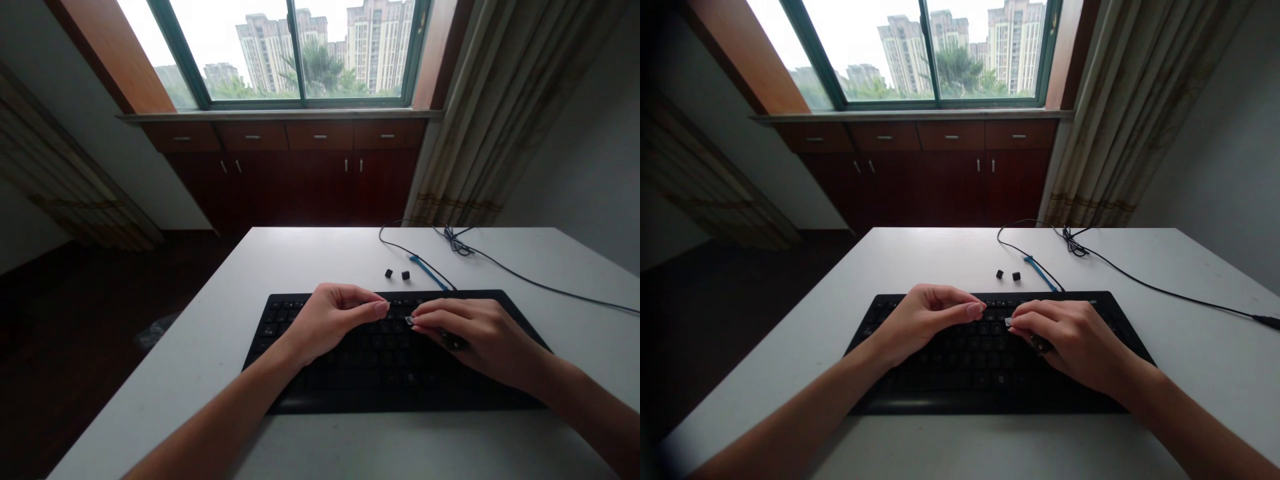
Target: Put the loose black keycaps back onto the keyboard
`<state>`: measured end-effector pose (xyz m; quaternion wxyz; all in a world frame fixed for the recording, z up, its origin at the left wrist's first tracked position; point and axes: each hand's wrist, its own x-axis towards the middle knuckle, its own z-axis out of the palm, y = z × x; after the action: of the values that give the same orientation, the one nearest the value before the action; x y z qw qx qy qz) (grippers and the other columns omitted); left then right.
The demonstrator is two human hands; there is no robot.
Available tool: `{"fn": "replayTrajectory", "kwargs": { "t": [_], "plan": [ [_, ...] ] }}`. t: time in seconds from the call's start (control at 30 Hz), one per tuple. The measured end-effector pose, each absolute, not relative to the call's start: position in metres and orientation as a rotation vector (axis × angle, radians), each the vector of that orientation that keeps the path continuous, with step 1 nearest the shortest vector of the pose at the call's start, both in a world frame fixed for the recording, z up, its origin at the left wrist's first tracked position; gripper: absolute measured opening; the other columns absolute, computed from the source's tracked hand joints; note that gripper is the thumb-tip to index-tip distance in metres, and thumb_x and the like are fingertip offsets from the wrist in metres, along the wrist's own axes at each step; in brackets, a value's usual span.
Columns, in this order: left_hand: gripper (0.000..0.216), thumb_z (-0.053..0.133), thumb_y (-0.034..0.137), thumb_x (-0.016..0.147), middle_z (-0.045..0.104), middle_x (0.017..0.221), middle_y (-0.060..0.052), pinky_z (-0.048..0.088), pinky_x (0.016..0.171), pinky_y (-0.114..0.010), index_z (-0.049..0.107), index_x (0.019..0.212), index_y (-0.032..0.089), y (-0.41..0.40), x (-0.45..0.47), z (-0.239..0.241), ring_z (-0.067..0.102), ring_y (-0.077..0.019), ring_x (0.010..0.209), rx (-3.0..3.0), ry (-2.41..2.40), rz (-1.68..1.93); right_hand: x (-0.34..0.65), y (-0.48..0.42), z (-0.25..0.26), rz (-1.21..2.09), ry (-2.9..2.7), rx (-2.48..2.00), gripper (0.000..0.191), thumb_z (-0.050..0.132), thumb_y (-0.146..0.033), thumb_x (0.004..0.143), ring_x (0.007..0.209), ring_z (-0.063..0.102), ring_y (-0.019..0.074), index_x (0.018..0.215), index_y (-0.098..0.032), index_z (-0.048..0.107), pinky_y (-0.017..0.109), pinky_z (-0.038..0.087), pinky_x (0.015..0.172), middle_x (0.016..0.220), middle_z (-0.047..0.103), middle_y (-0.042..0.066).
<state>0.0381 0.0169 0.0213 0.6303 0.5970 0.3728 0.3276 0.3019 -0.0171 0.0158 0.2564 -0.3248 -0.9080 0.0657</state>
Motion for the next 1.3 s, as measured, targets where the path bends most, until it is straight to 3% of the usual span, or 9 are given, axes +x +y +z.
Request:
{"fn": "replayTrajectory", "kwargs": {
  "t": [0.53, 0.87, 1.3],
  "plan": [
    [0.028, 0.077, 0.039, 0.081, 0.078, 0.098, -0.011, 0.053, 0.087, -0.026, 0.078, 0.099, 0.016, 0.0172, 0.0370, 0.0244, 0.072, -0.0196, 0.093, 1.327, 0.857, 0.767, 0.3009, -0.0210, 0.0083, 0.107, -2.503, -0.879, 0.021, 0.054, -0.010, 0.092, 0.085, 0.071, 0.0173, 0.109, -0.020, 0.064, 0.029, 0.055, 0.072, 0.109, 0.072, 0.008],
    [0.029, 0.077, 0.039, 0.082, 0.078, 0.097, -0.011, 0.053, 0.086, -0.025, 0.079, 0.099, 0.016, 0.0170, 0.0366, 0.0245, 0.072, -0.0187, 0.093, 1.311, 0.840, 0.787, 0.3001, -0.0213, 0.0160, 0.208, -2.554, -0.917, 0.010, 0.057, -0.017, 0.095, 0.078, 0.069, 0.0139, 0.099, -0.021, 0.065, 0.027, 0.052, 0.067, 0.108, 0.070, 0.004],
    [0.029, 0.079, 0.038, 0.079, 0.079, 0.098, -0.009, 0.052, 0.089, -0.027, 0.078, 0.098, 0.016, 0.0175, 0.0355, 0.0261, 0.072, -0.0187, 0.095, 1.290, 0.800, 0.768, 0.3017, -0.0201, 0.0107, 0.305, -2.491, -0.922, 0.016, 0.061, -0.016, 0.094, 0.086, 0.071, 0.0125, 0.107, -0.023, 0.066, 0.024, 0.055, 0.075, 0.112, 0.072, 0.002]
  ]
}}
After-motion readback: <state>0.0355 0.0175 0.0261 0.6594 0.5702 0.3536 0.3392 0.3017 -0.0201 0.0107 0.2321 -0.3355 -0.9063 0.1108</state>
